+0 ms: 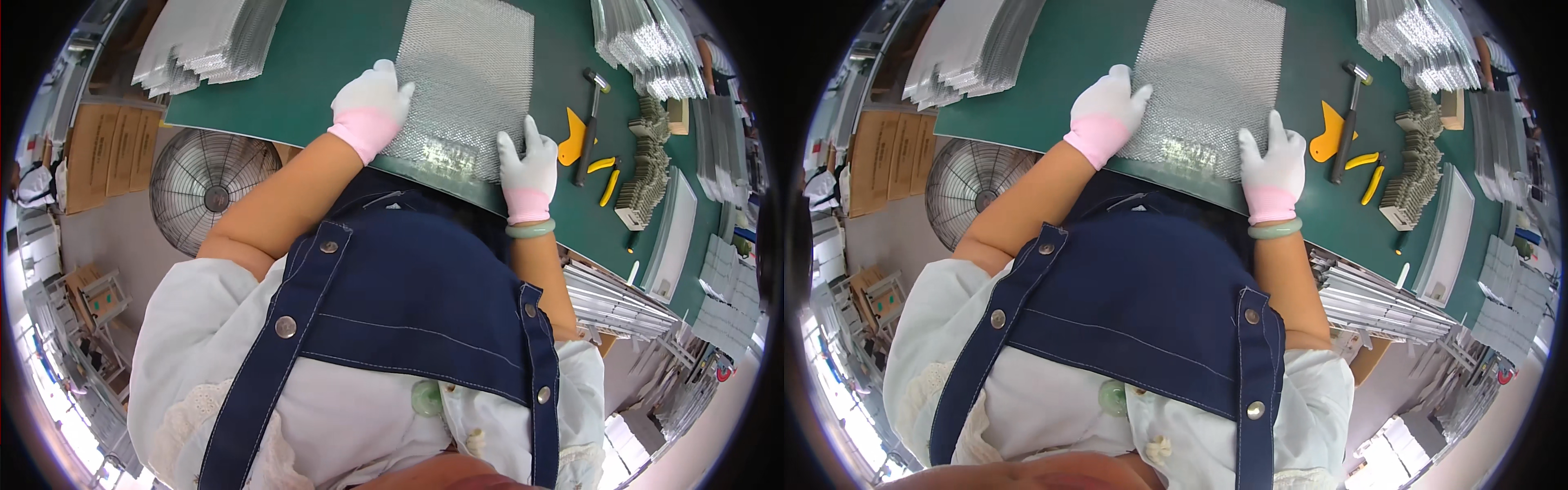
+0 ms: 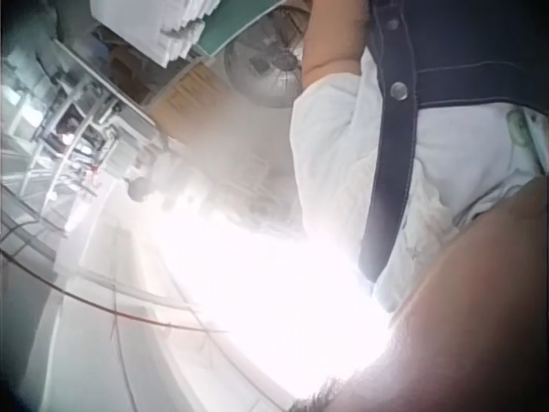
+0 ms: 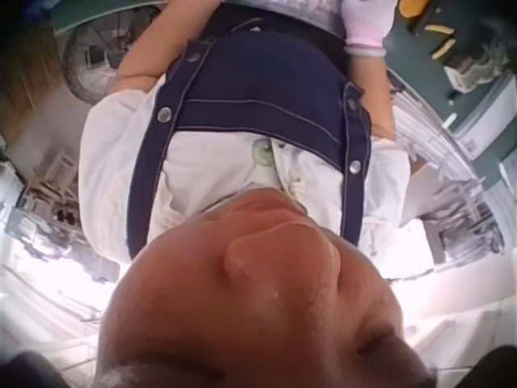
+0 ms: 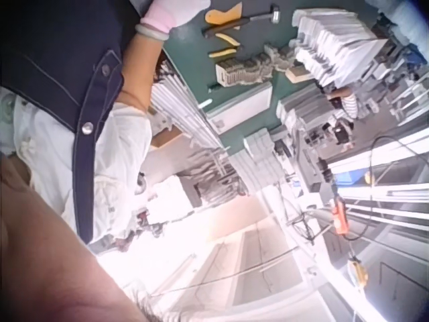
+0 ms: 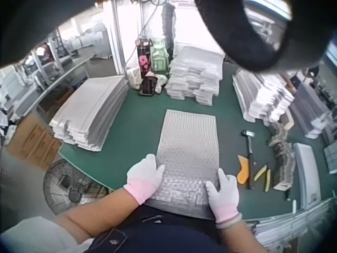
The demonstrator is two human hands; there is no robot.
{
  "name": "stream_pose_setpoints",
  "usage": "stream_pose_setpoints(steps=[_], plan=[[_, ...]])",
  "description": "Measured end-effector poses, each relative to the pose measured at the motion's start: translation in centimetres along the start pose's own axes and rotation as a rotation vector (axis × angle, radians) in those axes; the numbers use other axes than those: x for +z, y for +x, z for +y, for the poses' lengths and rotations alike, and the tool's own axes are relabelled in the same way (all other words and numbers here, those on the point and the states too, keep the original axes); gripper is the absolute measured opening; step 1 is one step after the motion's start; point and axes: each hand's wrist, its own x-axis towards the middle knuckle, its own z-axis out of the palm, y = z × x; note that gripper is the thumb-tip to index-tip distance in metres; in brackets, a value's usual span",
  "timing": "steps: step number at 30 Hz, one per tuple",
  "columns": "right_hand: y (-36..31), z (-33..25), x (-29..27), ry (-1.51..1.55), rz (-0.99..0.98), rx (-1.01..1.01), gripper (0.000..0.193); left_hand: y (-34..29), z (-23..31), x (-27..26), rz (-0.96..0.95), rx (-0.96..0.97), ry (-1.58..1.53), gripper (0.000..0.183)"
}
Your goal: The person assembles air filters by placing a mesh screen into a frame, securing it with a stapler, and trimming excess material with a utility knife. They repeat this process for multiple units, stacking completed filters on the table.
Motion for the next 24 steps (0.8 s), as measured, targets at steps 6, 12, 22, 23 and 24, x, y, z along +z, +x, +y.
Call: stream_pose_setpoints(steps=[6,12,22,23,24], plan=[[0.9,-0.3,-0.2,-0.109,-0.089,0.012,0.067,0.5,0.1,0.4,-0.016,0.002,0.078,0.043],[1.4,-0.7,-0.6,-0.102,-0.120,0.090,0.070,0.2,0.4,-0.5,-0.013,-0.006,0.062,0.043],[2.0,-0.8,-1.9,-0.108,-0.298,0.053,0.065,1.1,1.4,-2.0,-0.219,-0.003,-0.006,0.063],[2.1,-0.8,-2.3,-0.115,-0.306,0.062,0.064,1.1,1.0,-2.1,-0.226,0.088,-0.043,0.064],[2.2,-1.0,-2.2,-0.114,-0.317,0.066,0.064,1.0,1.1,-2.0,-0.230,0.081,0.036,0.067]])
